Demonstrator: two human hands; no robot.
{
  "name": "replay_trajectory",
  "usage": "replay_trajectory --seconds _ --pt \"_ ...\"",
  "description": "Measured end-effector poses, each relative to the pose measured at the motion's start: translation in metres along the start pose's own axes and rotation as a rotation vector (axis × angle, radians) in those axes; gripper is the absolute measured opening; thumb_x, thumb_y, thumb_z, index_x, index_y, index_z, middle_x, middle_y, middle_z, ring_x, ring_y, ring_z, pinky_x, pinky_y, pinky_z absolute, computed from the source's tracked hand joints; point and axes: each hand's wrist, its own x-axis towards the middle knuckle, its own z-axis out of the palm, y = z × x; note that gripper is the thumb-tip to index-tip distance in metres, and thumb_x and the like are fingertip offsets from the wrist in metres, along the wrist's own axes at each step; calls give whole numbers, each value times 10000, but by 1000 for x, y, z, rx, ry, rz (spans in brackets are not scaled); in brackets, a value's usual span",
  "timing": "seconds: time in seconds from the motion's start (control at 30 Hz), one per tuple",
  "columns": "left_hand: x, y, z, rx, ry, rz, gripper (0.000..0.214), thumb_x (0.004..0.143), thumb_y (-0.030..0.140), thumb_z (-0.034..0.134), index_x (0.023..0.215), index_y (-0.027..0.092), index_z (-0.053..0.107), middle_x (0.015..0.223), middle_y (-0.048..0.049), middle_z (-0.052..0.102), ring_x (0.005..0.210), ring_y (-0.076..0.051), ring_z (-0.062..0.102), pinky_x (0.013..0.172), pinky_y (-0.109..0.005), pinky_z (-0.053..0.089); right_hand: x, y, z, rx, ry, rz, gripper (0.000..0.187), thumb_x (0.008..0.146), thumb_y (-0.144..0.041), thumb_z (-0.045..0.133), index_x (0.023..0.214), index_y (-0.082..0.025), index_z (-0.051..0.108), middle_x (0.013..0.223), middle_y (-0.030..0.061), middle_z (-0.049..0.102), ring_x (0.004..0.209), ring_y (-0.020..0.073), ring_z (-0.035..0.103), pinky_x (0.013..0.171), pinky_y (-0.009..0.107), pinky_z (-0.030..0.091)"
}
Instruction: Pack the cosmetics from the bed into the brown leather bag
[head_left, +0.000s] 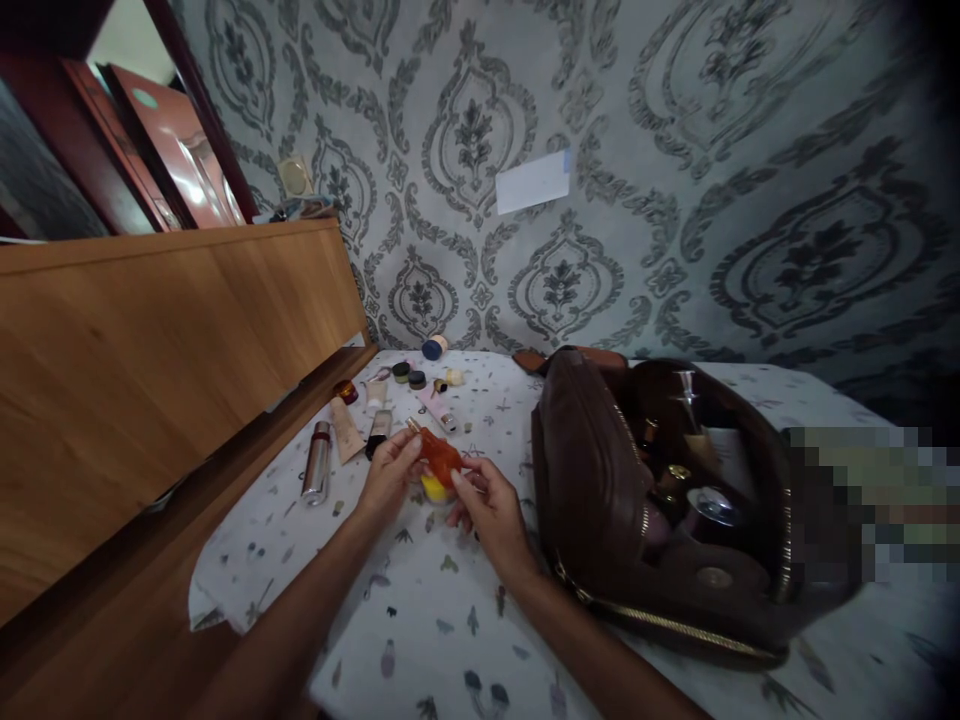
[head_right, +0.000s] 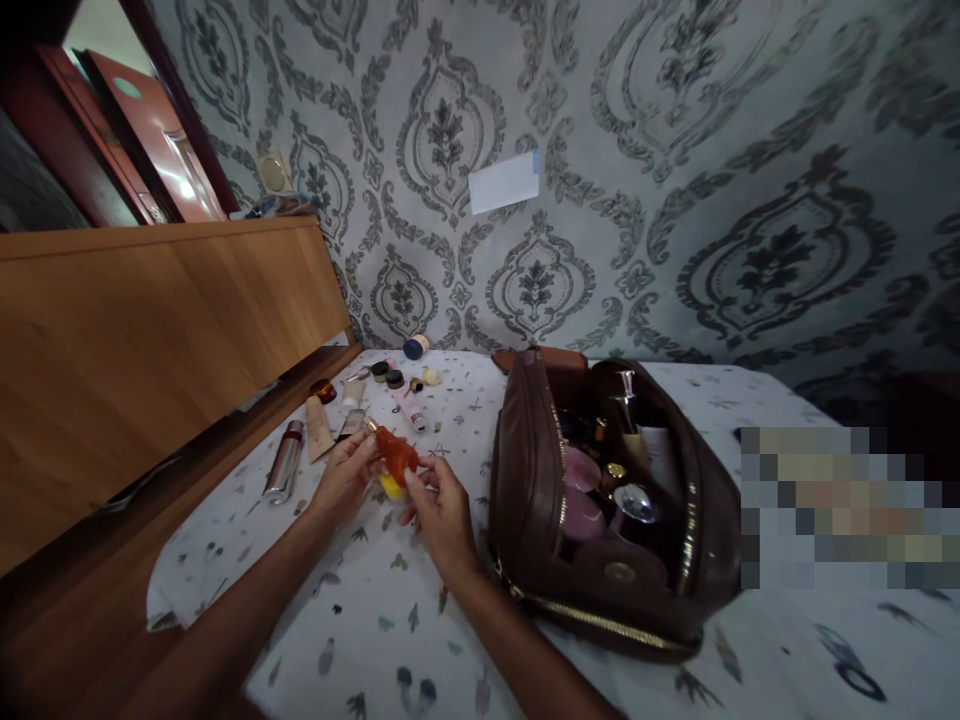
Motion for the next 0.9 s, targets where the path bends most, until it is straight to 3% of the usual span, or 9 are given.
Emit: replay_trajectory --seconds 0.23,0.4,0.63,0.9 --pt "-1 2 0 3 28 -23 448 706 528 770 850 116 668 821 -86 720 684 -180 666 556 -234 476 0 4 3 -15 9 -46 416 731 -482 679 992 -182 557 637 -57 566 400 108 546 343 194 295" --pt "-3 3 0 -17 37 25 411 702 488 788 864 122 694 787 -51 691 693 -157 647 627 -240 486 4 4 2 51 -13 38 517 663 -491 719 1036 -150 608 629 -61 547 395 97 515 330 192 277" --pt "-4 6 0 -96 39 -14 376 709 390 807 949 128 683 800 -28 652 699 -127 631 653 -220 501 3 1 3 119 -51 102 553 602 -451 770 1045 -151 629 650 -64 534 390 57 421 352 194 266" --pt "-4 9 3 -139 56 -25 416 703 286 823 1049 175 621 894 -21 676 770 -125 670 712 -220 542 -1 -5 8 -11 95 -78 400 598 -334 738 953 -174 652 620 -66 480 547 107 464 499 222 400"
